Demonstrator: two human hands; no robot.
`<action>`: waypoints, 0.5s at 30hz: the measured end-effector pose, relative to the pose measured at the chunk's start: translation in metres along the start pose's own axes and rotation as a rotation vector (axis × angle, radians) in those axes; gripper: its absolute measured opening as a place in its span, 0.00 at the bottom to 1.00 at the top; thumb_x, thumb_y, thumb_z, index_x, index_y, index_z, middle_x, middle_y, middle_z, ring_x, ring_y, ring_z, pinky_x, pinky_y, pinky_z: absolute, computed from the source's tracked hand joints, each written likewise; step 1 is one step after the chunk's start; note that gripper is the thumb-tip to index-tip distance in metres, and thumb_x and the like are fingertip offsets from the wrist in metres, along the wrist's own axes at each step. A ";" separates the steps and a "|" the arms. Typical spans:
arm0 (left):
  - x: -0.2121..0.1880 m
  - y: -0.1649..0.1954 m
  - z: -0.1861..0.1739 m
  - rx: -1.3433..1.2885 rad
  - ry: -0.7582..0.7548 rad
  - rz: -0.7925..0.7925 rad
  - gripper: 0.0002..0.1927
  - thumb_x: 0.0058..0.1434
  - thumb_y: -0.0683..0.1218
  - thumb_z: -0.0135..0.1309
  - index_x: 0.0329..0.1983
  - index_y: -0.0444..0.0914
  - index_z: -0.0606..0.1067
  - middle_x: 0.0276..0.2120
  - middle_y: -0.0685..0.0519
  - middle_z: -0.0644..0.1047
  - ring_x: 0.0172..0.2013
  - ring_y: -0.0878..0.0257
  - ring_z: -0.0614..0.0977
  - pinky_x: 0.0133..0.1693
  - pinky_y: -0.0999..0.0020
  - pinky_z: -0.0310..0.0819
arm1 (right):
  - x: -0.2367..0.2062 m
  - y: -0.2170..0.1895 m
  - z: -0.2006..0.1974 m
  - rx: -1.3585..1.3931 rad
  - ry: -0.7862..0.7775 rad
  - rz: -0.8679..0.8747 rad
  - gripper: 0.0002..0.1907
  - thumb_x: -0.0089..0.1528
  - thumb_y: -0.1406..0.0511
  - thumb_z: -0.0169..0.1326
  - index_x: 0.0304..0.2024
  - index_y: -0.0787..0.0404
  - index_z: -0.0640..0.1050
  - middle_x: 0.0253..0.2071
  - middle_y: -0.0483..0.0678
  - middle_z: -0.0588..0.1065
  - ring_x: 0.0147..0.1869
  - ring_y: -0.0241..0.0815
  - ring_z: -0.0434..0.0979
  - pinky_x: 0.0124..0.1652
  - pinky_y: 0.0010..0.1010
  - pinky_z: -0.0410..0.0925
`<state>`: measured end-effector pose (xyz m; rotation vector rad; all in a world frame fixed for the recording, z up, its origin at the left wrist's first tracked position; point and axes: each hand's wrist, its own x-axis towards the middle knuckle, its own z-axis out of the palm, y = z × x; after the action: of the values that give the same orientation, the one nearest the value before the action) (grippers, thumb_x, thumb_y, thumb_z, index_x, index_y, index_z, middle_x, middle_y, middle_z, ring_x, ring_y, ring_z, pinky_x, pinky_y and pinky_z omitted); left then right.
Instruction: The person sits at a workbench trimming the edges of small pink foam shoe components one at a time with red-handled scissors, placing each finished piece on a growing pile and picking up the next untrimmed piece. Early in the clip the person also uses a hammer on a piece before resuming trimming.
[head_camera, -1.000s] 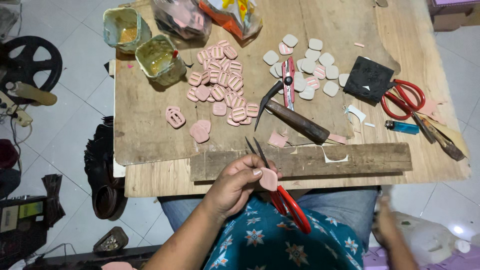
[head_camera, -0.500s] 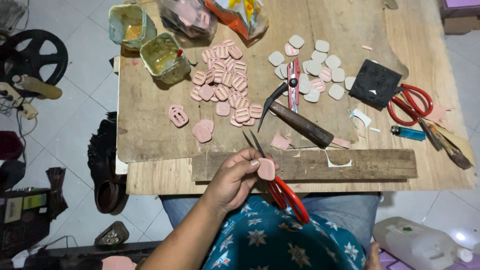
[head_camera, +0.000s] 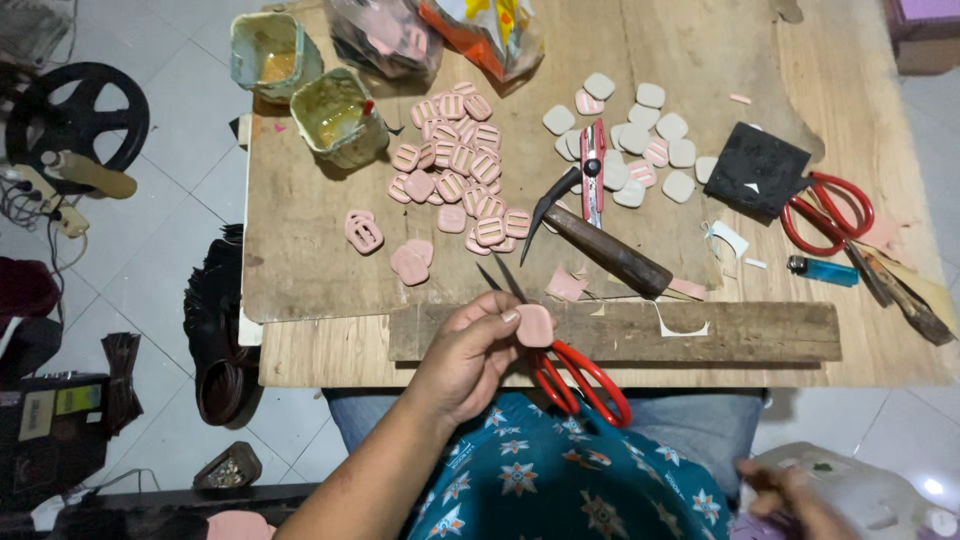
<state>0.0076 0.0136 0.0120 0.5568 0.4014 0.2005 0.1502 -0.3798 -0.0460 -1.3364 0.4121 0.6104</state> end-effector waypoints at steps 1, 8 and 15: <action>-0.001 0.000 0.002 0.001 -0.020 -0.013 0.06 0.68 0.40 0.48 0.45 0.33 0.72 0.43 0.43 0.80 0.46 0.55 0.83 0.52 0.59 0.78 | -0.005 -0.014 0.004 -0.061 -0.094 -0.030 0.26 0.65 0.59 0.50 0.55 0.76 0.73 0.53 0.65 0.76 0.57 0.58 0.80 0.59 0.47 0.70; -0.003 -0.012 0.034 0.061 -0.208 -0.120 0.05 0.72 0.41 0.50 0.47 0.34 0.72 0.42 0.47 0.80 0.42 0.59 0.82 0.46 0.63 0.78 | -0.016 -0.042 0.123 -0.468 -0.733 0.068 0.26 0.60 0.62 0.55 0.58 0.70 0.73 0.54 0.61 0.79 0.56 0.51 0.81 0.55 0.42 0.70; -0.011 0.000 0.039 0.060 -0.095 0.005 0.07 0.70 0.42 0.51 0.48 0.34 0.71 0.42 0.49 0.80 0.42 0.63 0.83 0.47 0.67 0.80 | -0.015 -0.024 0.182 -0.331 -0.891 0.237 0.29 0.60 0.66 0.63 0.60 0.70 0.69 0.48 0.59 0.76 0.49 0.46 0.79 0.49 0.36 0.71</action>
<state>0.0147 -0.0077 0.0461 0.6238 0.3143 0.1670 0.1417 -0.2071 0.0180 -1.1862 -0.2780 1.4313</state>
